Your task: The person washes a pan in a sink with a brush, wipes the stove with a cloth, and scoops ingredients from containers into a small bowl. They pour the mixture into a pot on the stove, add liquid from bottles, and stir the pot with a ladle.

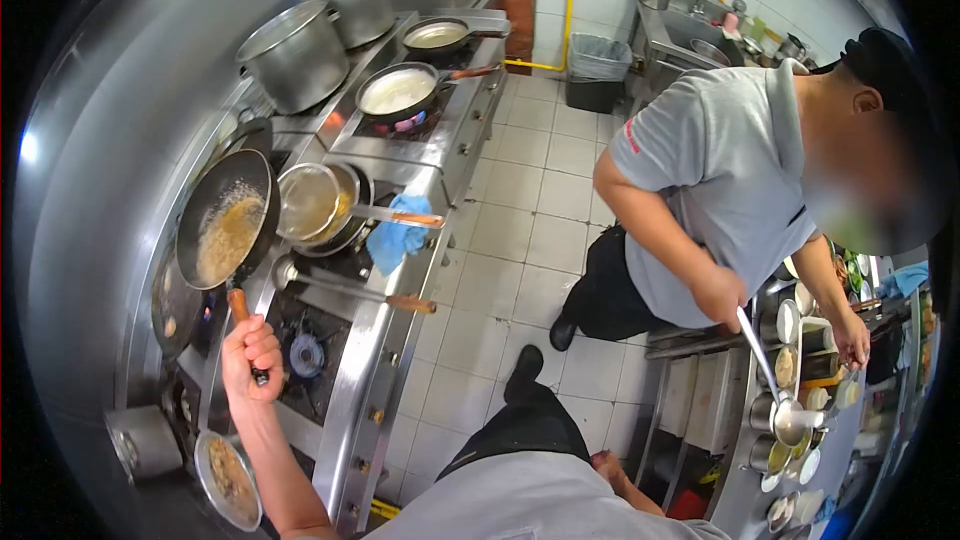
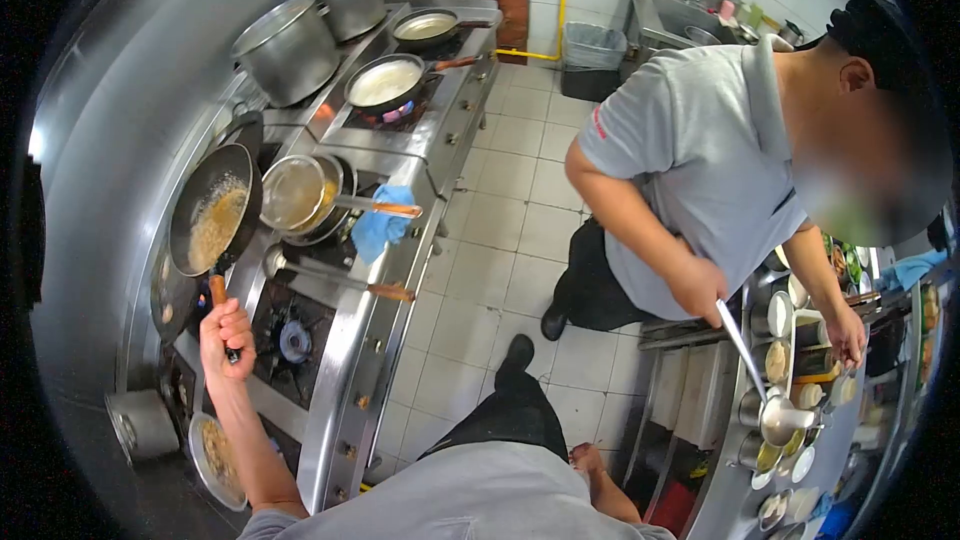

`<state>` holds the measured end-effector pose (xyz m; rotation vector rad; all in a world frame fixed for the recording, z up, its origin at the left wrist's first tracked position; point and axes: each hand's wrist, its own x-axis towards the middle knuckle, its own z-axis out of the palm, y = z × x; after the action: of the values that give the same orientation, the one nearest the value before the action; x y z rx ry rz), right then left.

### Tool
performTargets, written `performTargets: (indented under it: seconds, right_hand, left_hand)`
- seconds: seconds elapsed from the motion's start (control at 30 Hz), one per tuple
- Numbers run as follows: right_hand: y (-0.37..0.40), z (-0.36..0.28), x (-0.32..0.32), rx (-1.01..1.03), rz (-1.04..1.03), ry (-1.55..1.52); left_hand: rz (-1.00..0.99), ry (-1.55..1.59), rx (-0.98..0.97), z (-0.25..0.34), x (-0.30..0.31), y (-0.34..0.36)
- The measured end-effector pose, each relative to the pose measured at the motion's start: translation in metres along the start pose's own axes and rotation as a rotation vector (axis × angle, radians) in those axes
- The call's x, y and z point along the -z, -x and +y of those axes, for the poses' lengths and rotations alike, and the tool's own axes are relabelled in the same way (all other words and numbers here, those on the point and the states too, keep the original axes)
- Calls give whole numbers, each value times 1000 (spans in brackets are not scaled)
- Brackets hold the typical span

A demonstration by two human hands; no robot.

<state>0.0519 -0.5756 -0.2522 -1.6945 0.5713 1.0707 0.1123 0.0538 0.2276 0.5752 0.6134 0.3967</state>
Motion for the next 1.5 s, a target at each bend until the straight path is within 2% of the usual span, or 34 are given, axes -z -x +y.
performTargets:
  seconds: [0.07,0.1,0.23,0.33,0.4,0.53,0.6,0.77,0.83,0.93,1.0,1.07,1.17,1.27,1.33,1.4,1.47,1.5]
  right_hand:
    - [1,-12,3,608,109,643]
    - [1,-19,7,739,157,754]
    - [-36,-68,20,202,116,218]
    - [-70,-118,35,59,158,-43]
    - [-87,-147,44,55,201,-141]
    - [-113,-200,48,63,267,-262]
    - [-126,-218,46,49,295,-301]
    - [-156,-250,24,-67,379,-389]
    - [-167,-261,12,-115,426,-408]
    - [-181,-302,-6,-153,476,-405]
    - [-193,-351,2,-184,483,-406]
    - [-216,-394,18,-182,500,-431]
    - [-253,-459,56,-137,531,-473]
    - [-288,-512,98,-99,558,-501]
    - [-306,-541,129,-86,568,-506]
    - [-320,-562,163,-81,576,-509]
    - [-334,-578,197,-78,592,-510]
    - [-339,-585,213,-80,607,-510]
  left_hand:
    - [-14,-29,-4,1,-34,-25]
    - [-38,-20,11,1,-50,-40]
    - [-112,-12,81,-1,-131,-101]
    - [-243,-82,169,-8,-176,-158]
    - [-242,-101,198,-21,-214,-193]
    - [-363,-147,287,-41,-279,-274]
    - [-443,-145,401,-57,-311,-319]
    - [-527,-325,481,-107,-399,-440]
    - [-571,-373,551,-118,-441,-490]
    - [-765,-414,686,-145,-495,-561]
    - [-738,-400,820,-165,-531,-622]
    - [-599,-481,798,-194,-589,-632]
    - [-651,-591,767,-239,-655,-689]
    - [-649,-540,902,-300,-710,-737]
    - [-696,-595,915,-335,-754,-749]
    - [-833,-608,894,-372,-791,-762]
    - [-728,-607,933,-411,-825,-784]
    - [-773,-605,1002,-429,-840,-796]
